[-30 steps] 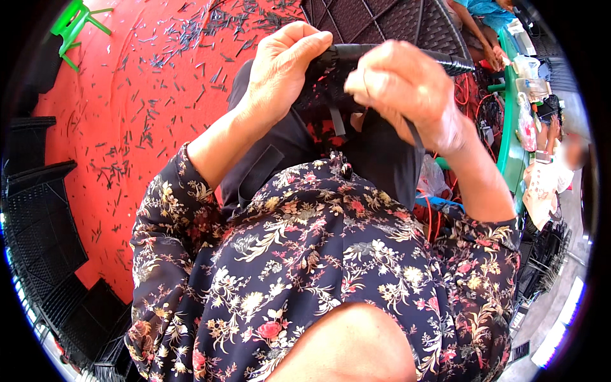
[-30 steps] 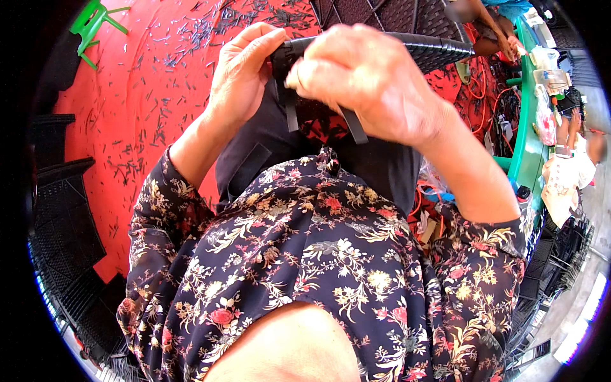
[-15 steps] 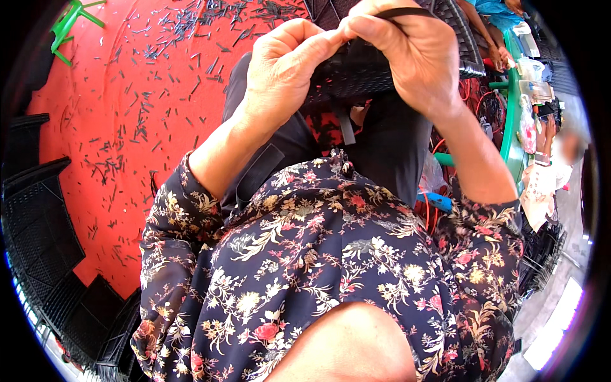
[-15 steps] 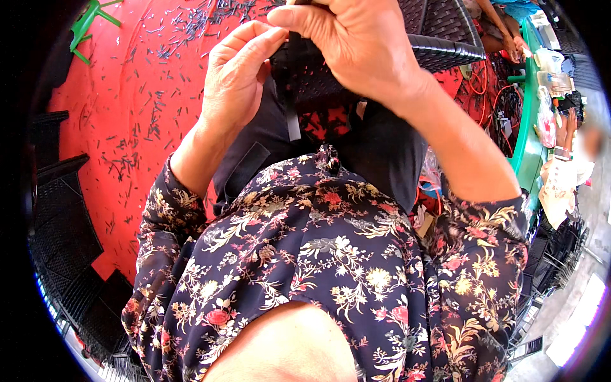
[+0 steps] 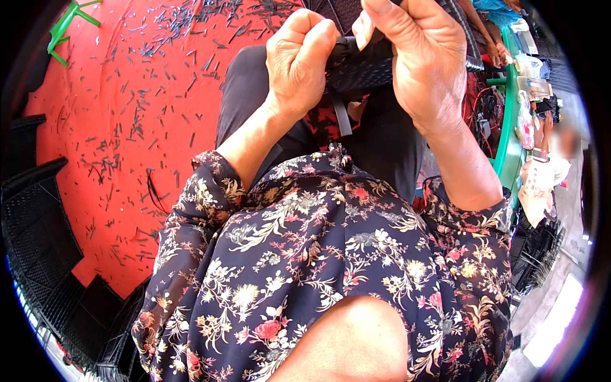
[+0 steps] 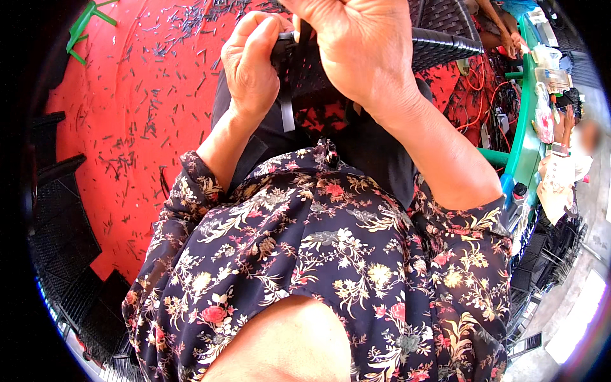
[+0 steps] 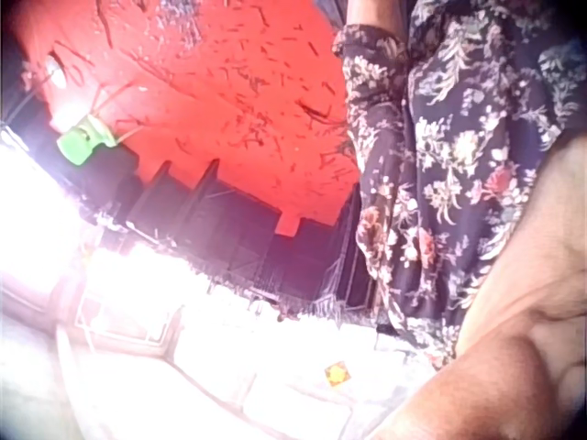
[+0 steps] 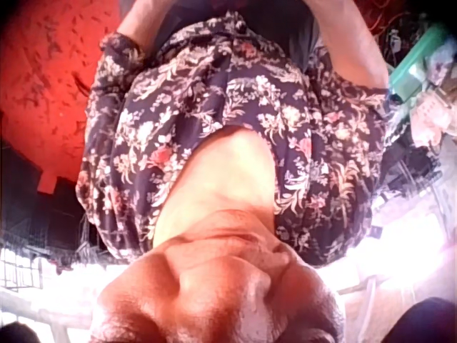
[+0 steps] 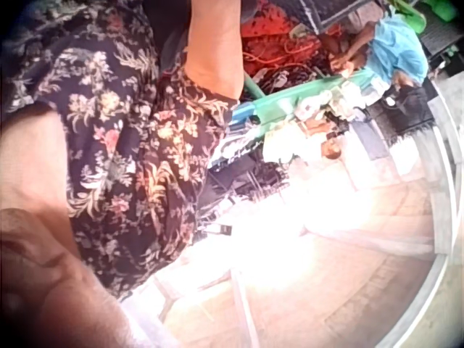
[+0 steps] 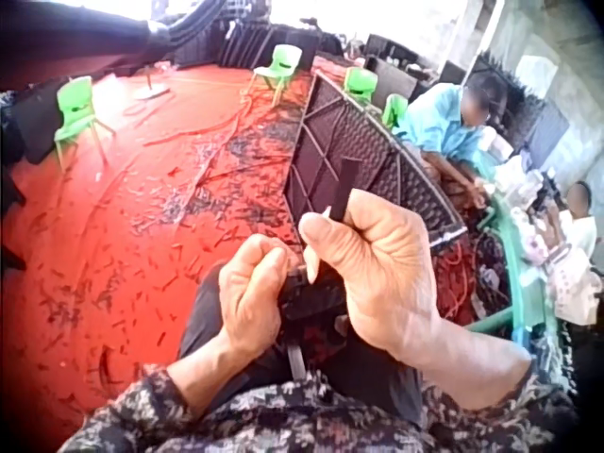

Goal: The person weaves black plastic strips into a furniture frame, trimming strips with a knife, tapping them with a hammer, and pulling them tight with pliers.

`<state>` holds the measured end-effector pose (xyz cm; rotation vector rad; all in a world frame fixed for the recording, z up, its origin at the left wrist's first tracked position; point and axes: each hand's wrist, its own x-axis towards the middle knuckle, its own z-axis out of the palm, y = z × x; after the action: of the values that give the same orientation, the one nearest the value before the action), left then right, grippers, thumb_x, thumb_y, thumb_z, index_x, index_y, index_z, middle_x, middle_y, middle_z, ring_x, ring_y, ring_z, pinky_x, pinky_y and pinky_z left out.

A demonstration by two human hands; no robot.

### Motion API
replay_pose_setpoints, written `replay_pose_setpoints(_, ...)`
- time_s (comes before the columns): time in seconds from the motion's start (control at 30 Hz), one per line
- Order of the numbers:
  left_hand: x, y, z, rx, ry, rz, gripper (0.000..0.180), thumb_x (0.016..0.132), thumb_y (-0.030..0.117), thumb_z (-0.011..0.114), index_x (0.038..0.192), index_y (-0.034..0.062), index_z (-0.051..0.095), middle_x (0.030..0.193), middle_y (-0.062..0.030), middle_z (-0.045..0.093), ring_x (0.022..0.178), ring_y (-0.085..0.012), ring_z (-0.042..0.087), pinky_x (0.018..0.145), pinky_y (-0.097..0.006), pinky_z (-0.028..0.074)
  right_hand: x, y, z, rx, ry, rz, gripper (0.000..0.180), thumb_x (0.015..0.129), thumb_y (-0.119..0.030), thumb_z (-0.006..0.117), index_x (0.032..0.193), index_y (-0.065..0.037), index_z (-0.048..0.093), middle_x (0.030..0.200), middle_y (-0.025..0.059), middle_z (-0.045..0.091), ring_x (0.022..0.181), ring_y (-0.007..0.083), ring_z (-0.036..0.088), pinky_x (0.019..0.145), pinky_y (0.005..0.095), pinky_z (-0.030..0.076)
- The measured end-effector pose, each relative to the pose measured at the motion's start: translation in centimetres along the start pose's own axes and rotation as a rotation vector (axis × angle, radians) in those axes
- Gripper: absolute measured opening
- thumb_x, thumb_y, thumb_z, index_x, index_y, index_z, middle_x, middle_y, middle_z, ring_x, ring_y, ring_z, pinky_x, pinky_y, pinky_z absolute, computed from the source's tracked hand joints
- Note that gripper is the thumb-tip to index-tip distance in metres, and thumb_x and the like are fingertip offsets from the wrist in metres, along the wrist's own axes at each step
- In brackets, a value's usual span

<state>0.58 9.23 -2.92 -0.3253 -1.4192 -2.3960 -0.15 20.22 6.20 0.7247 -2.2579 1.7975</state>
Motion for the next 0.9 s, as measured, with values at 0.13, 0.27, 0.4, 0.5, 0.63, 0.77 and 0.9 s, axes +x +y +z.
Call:
replay_pose_setpoints(0.13, -0.5, -0.3, -0.5, -0.053, 0.010, -0.012, 0.016, 0.089, 0.011, 0.051, 0.081, -0.0004, 0.060, 0.073, 0.0030, 0.055, 0.068, -0.0033, 0.046, 0.064, -0.018, 0.036, 0.4, 0.7, 0.3, 0.055, -0.077, 0.014, 0.035, 0.090, -0.015, 0.063, 0.062, -0.006, 0.046, 0.059, -0.0014, 0.052, 0.055, 0.0034, 0.046, 0.049, 0.0214, 0.036)
replay_pose_setpoints(0.27, -1.0, -0.6, -0.2, -0.102, 0.042, 0.036, 0.014, 0.088, 0.009, 0.053, 0.082, -0.0012, 0.061, 0.075, 0.0017, 0.057, 0.070, -0.0038, 0.047, 0.066, -0.018, 0.036, 1.4, 0.3, 0.1, -0.055, -0.144, 0.101, 0.034, 0.089, -0.014, 0.063, 0.061, -0.005, 0.047, 0.056, -0.0017, 0.052, 0.054, 0.0028, 0.044, 0.047, 0.0218, 0.036)
replay_pose_setpoints(0.4, -1.5, -0.4, -0.4, -0.180, 0.041, -0.010, 0.012, 0.089, 0.006, 0.054, 0.082, -0.0007, 0.059, 0.074, 0.0023, 0.055, 0.067, -0.0030, 0.045, 0.063, -0.018, 0.035, 2.7, 0.2, 0.1, -0.098, -0.276, 0.168, 0.028, 0.087, -0.010, 0.062, 0.062, -0.002, 0.053, 0.054, -0.0023, 0.050, 0.052, 0.0026, 0.045, 0.045, 0.0231, 0.035)
replay_pose_setpoints(0.5, -1.6, 0.0, -0.1, -0.243, 0.050, -0.021, 0.011, 0.089, 0.004, 0.056, 0.079, 0.0011, 0.055, 0.069, 0.0045, 0.051, 0.062, -0.0008, 0.040, 0.056, -0.017, 0.033, 3.5, 1.4, -0.3, -0.253, -0.373, 0.155, 0.031, 0.086, -0.010, 0.063, 0.059, -0.003, 0.051, 0.052, -0.0030, 0.047, 0.051, 0.0024, 0.044, 0.044, 0.0237, 0.035)
replay_pose_setpoints(0.63, -2.1, 0.0, -0.5, -0.271, 0.035, -0.027, 0.012, 0.091, 0.006, 0.056, 0.081, 0.0008, 0.056, 0.069, 0.0051, 0.049, 0.062, -0.0009, 0.038, 0.056, -0.017, 0.032, 3.8, 2.2, 0.2, -0.222, -0.467, 0.192, 0.033, 0.086, -0.009, 0.063, 0.057, -0.004, 0.048, 0.051, -0.0035, 0.044, 0.050, 0.0020, 0.039, 0.042, 0.0246, 0.032)
replay_pose_setpoints(0.77, -2.2, -0.4, -1.9, -0.234, -0.037, -0.100, 0.012, 0.092, 0.009, 0.055, 0.086, 0.0002, 0.059, 0.069, 0.0061, 0.048, 0.062, -0.0010, 0.037, 0.056, -0.017, 0.030, 4.0, 3.1, 0.3, -0.255, -0.521, 0.331, 0.033, 0.086, -0.010, 0.063, 0.057, -0.003, 0.049, 0.052, -0.0028, 0.046, 0.050, 0.0029, 0.042, 0.042, 0.0247, 0.033)
replay_pose_setpoints(0.9, -2.4, -0.7, -2.4, -0.250, -0.072, -0.094, 0.013, 0.092, 0.010, 0.055, 0.092, -0.0009, 0.061, 0.070, 0.0064, 0.049, 0.063, -0.0009, 0.038, 0.057, -0.017, 0.030, 3.8, 4.1, 0.1, -0.233, -0.593, 0.336, 0.033, 0.084, -0.011, 0.063, 0.055, -0.004, 0.049, 0.053, -0.0020, 0.048, 0.051, 0.0035, 0.041, 0.043, 0.0259, 0.033)
